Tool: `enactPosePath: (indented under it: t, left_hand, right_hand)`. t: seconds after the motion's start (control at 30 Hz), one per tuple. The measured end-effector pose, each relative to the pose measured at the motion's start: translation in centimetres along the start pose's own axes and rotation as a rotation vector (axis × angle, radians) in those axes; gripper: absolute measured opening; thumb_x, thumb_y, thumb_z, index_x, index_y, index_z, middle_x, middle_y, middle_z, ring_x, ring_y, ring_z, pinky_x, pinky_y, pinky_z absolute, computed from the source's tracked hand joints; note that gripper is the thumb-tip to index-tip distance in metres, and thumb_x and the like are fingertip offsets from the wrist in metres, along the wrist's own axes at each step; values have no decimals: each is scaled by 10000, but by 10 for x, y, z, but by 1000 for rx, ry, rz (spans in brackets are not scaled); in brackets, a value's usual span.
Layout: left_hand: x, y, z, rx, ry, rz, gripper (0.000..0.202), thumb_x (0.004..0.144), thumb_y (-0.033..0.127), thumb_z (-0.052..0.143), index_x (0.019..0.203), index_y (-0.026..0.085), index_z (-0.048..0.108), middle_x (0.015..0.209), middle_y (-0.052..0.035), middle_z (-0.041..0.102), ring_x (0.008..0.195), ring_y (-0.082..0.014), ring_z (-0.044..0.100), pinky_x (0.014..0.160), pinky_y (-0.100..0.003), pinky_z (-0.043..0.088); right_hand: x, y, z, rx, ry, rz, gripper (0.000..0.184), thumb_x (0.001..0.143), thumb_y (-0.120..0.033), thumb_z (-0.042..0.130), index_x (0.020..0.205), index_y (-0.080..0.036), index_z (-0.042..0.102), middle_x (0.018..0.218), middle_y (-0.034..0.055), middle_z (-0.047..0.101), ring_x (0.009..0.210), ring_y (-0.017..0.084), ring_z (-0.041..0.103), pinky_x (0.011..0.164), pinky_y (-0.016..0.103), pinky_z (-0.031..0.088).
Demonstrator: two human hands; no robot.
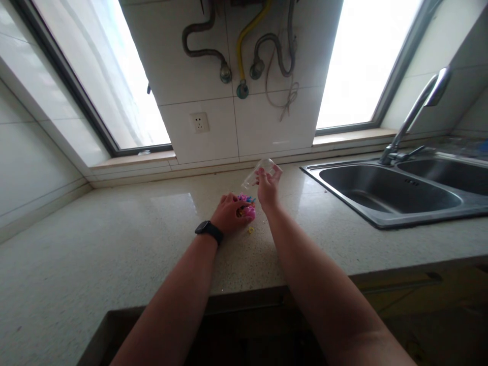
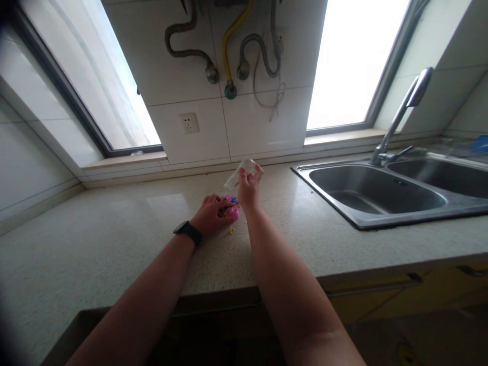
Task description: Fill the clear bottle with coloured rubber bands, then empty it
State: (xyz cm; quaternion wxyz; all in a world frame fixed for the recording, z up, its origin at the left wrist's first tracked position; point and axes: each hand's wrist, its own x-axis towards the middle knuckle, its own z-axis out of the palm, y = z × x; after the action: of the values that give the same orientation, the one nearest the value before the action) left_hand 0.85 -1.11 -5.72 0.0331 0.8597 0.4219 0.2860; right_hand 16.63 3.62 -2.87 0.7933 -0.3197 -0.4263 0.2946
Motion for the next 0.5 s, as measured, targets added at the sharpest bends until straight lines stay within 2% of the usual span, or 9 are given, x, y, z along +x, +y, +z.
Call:
enactPosePath:
  t: [0.13, 0.23, 0.3, 0.37, 0.43, 0.5]
  left_hand:
    - [0, -1, 0, -34, 11, -28, 432, 691, 492, 780, 1057, 265, 746, 1003, -83, 538, 1003, -266, 473, 965, -426, 403]
    - [2, 0, -3, -191, 45, -24, 407, 687, 476, 790, 1015, 241, 737, 1024, -86, 588, 1019, -264, 508, 976, -441, 398]
    - [4, 2, -6, -417, 47, -63, 410, 729, 466, 762, 1046, 213, 699, 1000, -85, 632, 954, -232, 562, 925, -416, 433]
    - [5, 3, -9, -715, 51, -169, 426, 771, 452, 729, 1089, 183, 644, 964, -83, 665, 849, -188, 601, 814, -347, 471]
    - [6, 3, -12, -969, 102, -282, 414, 789, 434, 712, 1090, 167, 617, 955, -82, 684, 764, -147, 603, 703, -273, 463]
    - [7, 3, -16, -1140, 183, -334, 375, 794, 419, 697, 1056, 159, 627, 976, -81, 695, 711, -113, 583, 621, -225, 427]
  right_hand:
    - [0, -6, 0, 17, 15, -6, 449, 876, -487, 564, 1195, -270, 335, 845, -3, 643, 655, 137, 578, 581, 263, 464]
    - [0, -12, 0, 48, 28, -57, 444, 886, -466, 554, 1206, -261, 325, 873, 1, 650, 676, 127, 584, 620, 263, 471]
    - [0, -15, -1, 37, 7, -69, 450, 871, -443, 584, 1203, -266, 337, 873, -2, 647, 675, 124, 587, 612, 254, 467]
    - [1, -14, -1, 36, 31, -55, 447, 869, -438, 587, 1205, -271, 344, 884, 1, 649, 679, 124, 597, 597, 246, 465]
    - [3, -12, -2, 64, 90, -14, 437, 879, -449, 568, 1208, -269, 344, 901, 8, 660, 690, 123, 611, 591, 238, 472]
    - [5, -8, -4, 104, 142, 88, 425, 874, -446, 575, 1185, -260, 352, 876, 1, 670, 677, 119, 618, 573, 225, 477]
